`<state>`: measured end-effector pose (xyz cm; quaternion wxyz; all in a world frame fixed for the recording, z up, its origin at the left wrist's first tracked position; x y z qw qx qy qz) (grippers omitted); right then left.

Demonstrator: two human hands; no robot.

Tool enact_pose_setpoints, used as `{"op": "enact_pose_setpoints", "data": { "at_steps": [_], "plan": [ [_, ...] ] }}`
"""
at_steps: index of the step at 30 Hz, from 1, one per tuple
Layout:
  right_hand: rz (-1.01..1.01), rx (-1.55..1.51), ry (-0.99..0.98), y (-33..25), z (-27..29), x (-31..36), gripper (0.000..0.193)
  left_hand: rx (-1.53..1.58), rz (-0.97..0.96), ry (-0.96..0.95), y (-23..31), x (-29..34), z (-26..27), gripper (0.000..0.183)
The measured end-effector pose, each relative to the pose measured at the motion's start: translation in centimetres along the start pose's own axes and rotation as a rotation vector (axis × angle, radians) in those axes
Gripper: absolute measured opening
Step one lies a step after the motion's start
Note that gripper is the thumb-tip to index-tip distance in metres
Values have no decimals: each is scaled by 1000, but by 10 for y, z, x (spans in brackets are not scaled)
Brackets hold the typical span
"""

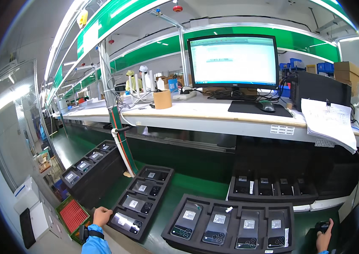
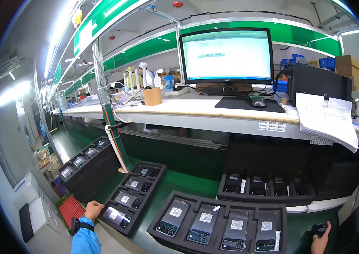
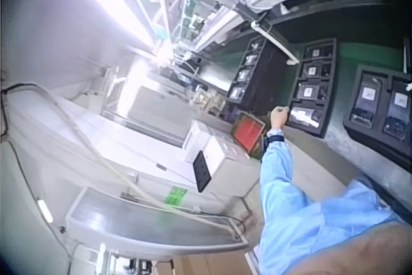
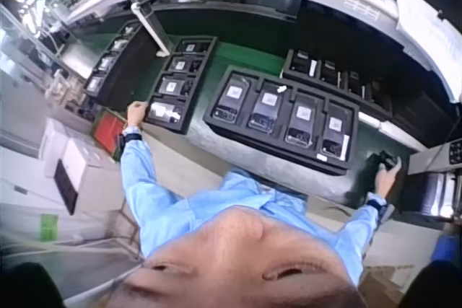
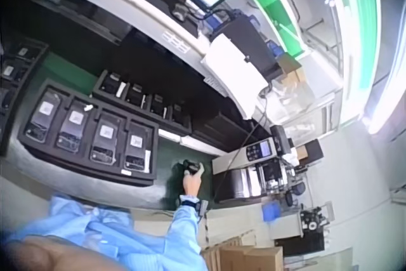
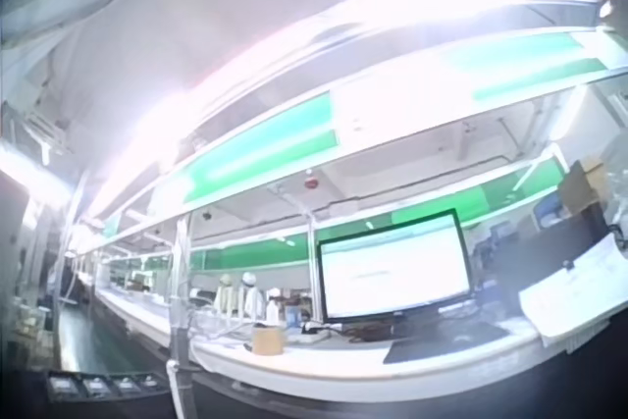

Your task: Inspecting and scanning multiple smartphones in protective trays using a barcode scanner and a cleaning cloth.

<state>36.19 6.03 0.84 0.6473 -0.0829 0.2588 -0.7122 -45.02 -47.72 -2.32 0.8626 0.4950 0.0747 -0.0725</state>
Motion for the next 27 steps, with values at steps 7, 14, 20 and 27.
{"op": "enact_pose_setpoints", "data": {
  "at_steps": [7, 14, 20, 27],
  "plan": [
    [1, 95, -1, 12, -17, -18, 68, 166, -817, -271, 263, 87, -70, 17],
    [32, -40, 99, 41, -50, -35, 76, 225, -1075, -1039, 361, 202, -252, 32],
    [4, 8, 49, 2, -44, -35, 70, 69, -1004, -1202, 350, 257, -325, 43],
    [82, -87, 155, 57, -47, -33, 72, 125, -1141, -1082, 341, 282, -335, 47]
  ]
}}
Point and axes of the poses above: each hand's wrist, its own x-axis away from the middle knuckle, its own z-axis out of the back of the hand, y = z × x, the point moved 7 cm from there along -x, towards the middle knuckle, and after that the axes turned 15 degrees about x, right-handed, at the moved point
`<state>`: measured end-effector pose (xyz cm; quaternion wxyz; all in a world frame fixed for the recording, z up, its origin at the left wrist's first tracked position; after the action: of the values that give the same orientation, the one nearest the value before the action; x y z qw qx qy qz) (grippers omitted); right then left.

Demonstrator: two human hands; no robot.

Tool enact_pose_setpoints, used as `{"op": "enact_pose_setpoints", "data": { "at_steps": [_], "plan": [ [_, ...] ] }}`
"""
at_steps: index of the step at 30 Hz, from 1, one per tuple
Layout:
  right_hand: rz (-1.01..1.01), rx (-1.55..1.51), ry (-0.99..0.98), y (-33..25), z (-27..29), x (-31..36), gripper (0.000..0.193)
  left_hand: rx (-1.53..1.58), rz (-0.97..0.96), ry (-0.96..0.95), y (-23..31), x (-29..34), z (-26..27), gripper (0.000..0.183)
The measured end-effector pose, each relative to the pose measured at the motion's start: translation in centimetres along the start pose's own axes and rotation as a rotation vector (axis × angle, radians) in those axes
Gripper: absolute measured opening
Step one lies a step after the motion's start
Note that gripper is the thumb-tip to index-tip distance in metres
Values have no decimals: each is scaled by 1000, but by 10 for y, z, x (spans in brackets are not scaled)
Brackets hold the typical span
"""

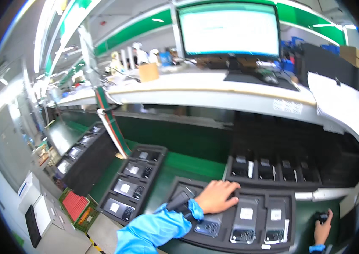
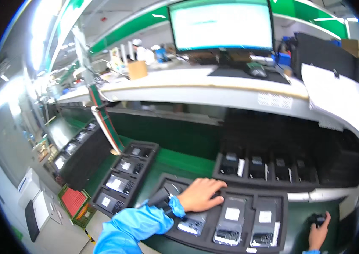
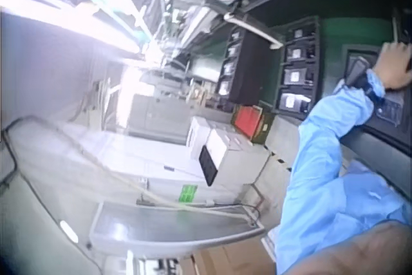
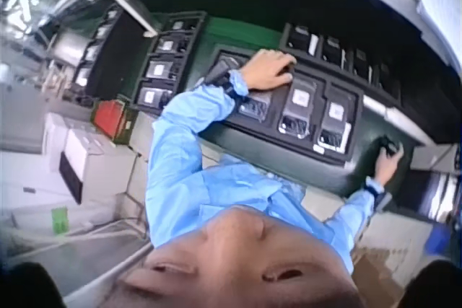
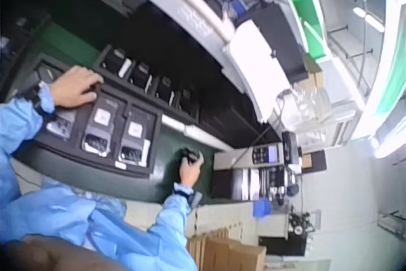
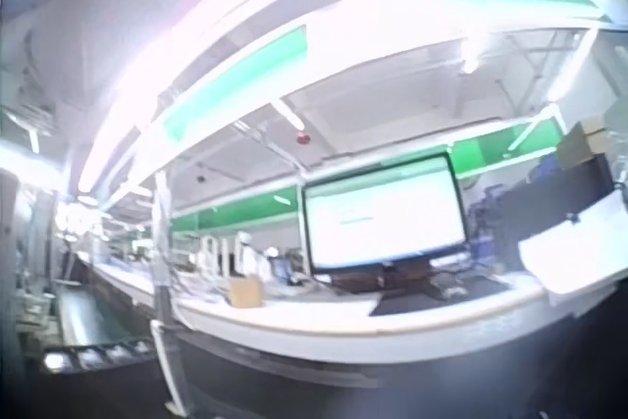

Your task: Inspecting and scanning multiple smartphones in protective trays using a barcode scanner and a cleaning cloth.

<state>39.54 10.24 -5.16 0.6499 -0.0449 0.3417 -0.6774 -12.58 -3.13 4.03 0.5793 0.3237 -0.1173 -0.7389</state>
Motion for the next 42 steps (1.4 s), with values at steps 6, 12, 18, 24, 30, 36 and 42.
{"op": "enact_pose_setpoints", "data": {
  "at_steps": [6, 12, 18, 24, 30, 36, 42],
  "plan": [
    [-79, 237, -142, -60, 27, 7, 65, -192, 194, -29, -21, 23, 7, 53],
    [-80, 232, -148, -71, 30, 6, 64, -202, 231, 6, -23, 16, 12, 54],
    [-79, 210, -140, -64, 22, 4, 64, -118, 265, -19, -31, 13, 12, 51],
    [-60, 218, -127, -64, 25, 6, 63, 534, 422, -42, -57, 15, 24, 29],
    [-122, 219, -150, -72, 29, 8, 63, 714, 328, -77, -64, 14, 24, 14],
    [-136, 223, -151, -70, 29, 8, 63, 692, 333, -71, -63, 12, 24, 13],
    [-118, 214, -150, -69, 28, 8, 65, 703, 328, -69, -64, 14, 24, 15]
  ]
}}
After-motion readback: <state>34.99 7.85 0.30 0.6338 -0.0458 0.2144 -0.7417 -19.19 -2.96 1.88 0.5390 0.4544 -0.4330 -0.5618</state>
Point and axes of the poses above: each hand's wrist, its own x-axis away from the middle knuckle, its own z-axis out of the back of the hand, y = z × x, the point moved 7 cm from there along -x, towards the middle knuckle, and after that the axes turned 15 degrees about x, right-handed, at the moved point
